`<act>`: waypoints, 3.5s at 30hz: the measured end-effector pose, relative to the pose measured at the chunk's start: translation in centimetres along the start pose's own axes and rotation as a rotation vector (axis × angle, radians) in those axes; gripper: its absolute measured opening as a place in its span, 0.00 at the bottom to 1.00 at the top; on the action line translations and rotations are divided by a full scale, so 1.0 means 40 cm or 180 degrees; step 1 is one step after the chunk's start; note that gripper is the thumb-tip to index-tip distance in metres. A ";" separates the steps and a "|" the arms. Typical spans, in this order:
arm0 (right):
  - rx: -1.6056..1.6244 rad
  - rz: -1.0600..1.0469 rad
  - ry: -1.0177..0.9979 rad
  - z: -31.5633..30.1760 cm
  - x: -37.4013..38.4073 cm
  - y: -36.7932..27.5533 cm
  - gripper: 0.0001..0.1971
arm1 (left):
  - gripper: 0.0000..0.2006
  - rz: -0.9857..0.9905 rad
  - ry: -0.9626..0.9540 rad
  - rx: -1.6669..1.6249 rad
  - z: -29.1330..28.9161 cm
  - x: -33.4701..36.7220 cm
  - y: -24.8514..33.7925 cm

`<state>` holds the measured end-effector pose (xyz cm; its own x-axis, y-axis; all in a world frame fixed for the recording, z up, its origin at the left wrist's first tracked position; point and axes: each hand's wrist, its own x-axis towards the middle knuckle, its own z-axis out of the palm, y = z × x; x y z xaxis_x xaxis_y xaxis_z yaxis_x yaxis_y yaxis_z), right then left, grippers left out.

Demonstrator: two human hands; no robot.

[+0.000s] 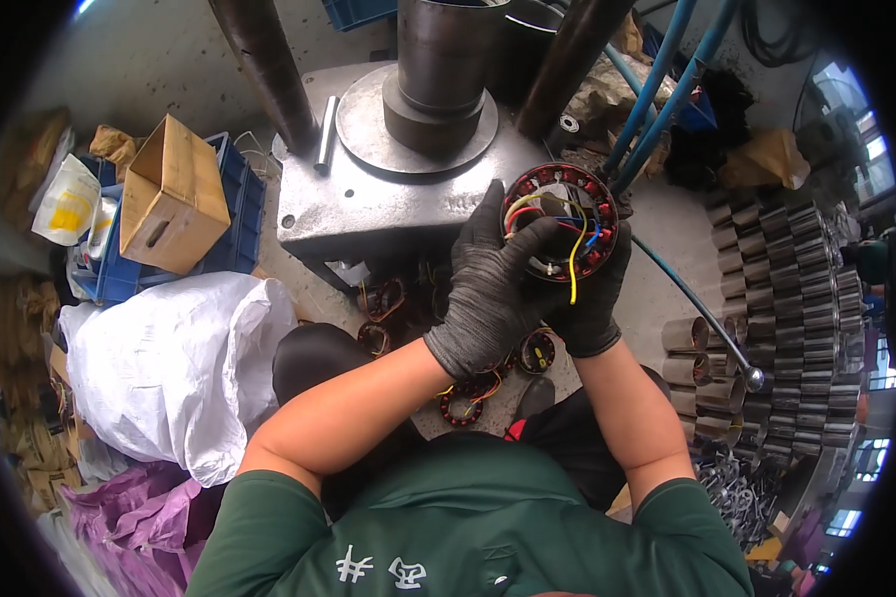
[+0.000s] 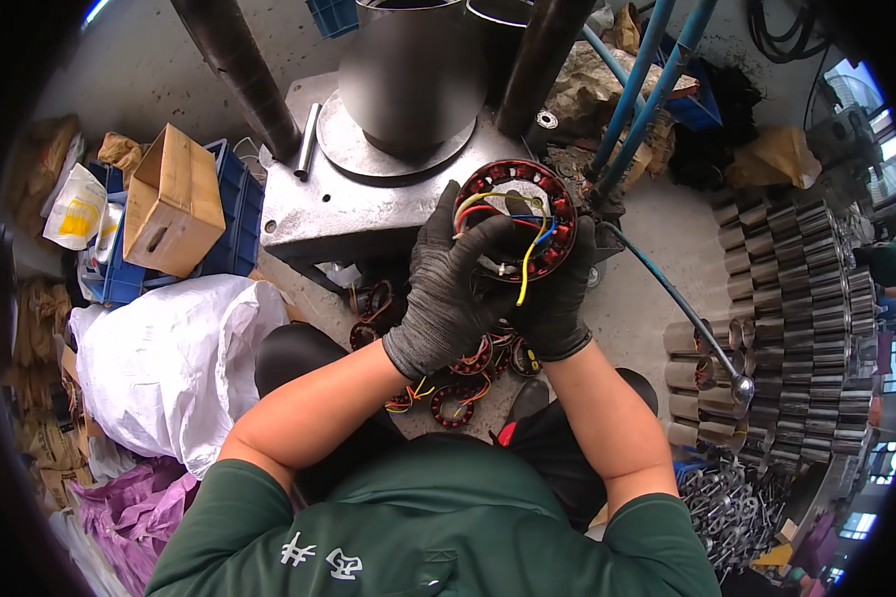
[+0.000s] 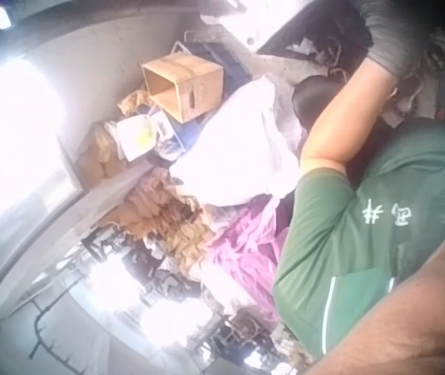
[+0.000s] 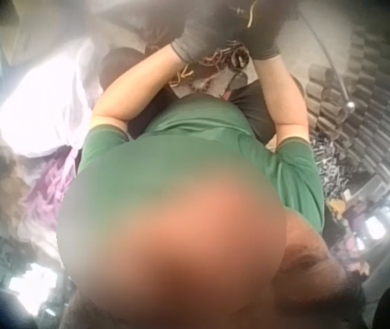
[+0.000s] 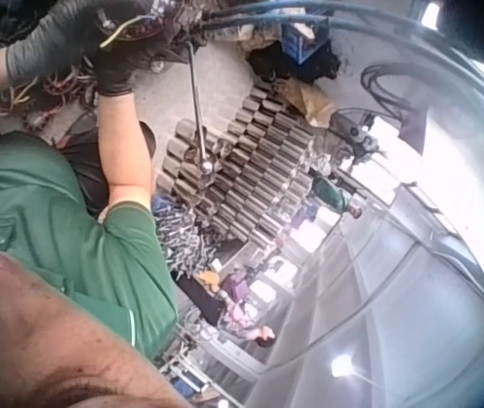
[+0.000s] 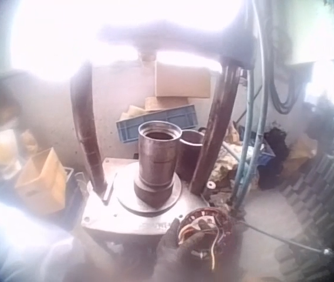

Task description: The person inserts motor stators into metal cylindrical casings using a hydraulic press. They place a casing into the machine, align a stator with the opening, and operate the press lever to drive the stator into the housing.

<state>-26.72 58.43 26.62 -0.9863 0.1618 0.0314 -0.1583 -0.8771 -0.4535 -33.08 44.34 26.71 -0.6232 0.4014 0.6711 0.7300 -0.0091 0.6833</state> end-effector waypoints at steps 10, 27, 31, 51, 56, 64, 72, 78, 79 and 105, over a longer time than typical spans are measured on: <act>-0.3868 -0.0322 0.1414 -0.129 0.127 -0.188 0.34 | 0.21 -0.2175 0.0293 -0.2918 -0.059 0.034 -0.003; -0.4113 0.0457 0.0756 -0.117 0.172 -0.225 0.19 | 0.44 -0.2630 -0.0091 -0.4331 -0.112 0.025 -0.103; -0.3266 -0.0224 0.0367 -0.041 0.080 -0.205 0.20 | 0.45 -0.2626 -0.0264 -0.4144 -0.118 0.041 -0.069; -0.2894 -0.1756 -0.0470 0.079 -0.127 -0.245 0.20 | 0.20 0.0235 -0.0260 -0.0039 -0.078 0.056 -0.022; -0.3786 -0.1588 -0.0238 0.144 -0.131 -0.195 0.15 | 0.20 0.0320 -0.0335 0.0216 -0.072 0.056 -0.026; -0.4506 -0.1403 -0.0502 0.118 -0.109 -0.179 0.10 | 0.21 0.0141 -0.0245 0.0040 -0.065 0.054 -0.023; -0.4485 -0.1718 -0.0133 0.103 -0.095 -0.152 0.09 | 0.24 0.0060 -0.0403 -0.0121 -0.063 0.045 -0.017; -0.4379 -0.1177 0.0030 0.115 -0.106 -0.169 0.11 | 0.22 0.0078 -0.0589 -0.0114 -0.069 0.042 -0.010; -0.4403 -0.1186 0.0034 0.114 -0.107 -0.170 0.11 | 0.22 0.0044 -0.0597 -0.0122 -0.069 0.042 -0.007; -0.3793 -0.1327 0.0132 0.098 -0.114 -0.173 0.13 | 0.23 0.0144 -0.0770 0.0129 -0.080 0.044 0.009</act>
<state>-21.30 61.97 33.11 -0.8660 0.3601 0.3468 -0.2954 0.1910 -0.9361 -34.80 42.12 29.04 -0.5081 0.6090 0.6091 0.7693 0.0027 0.6389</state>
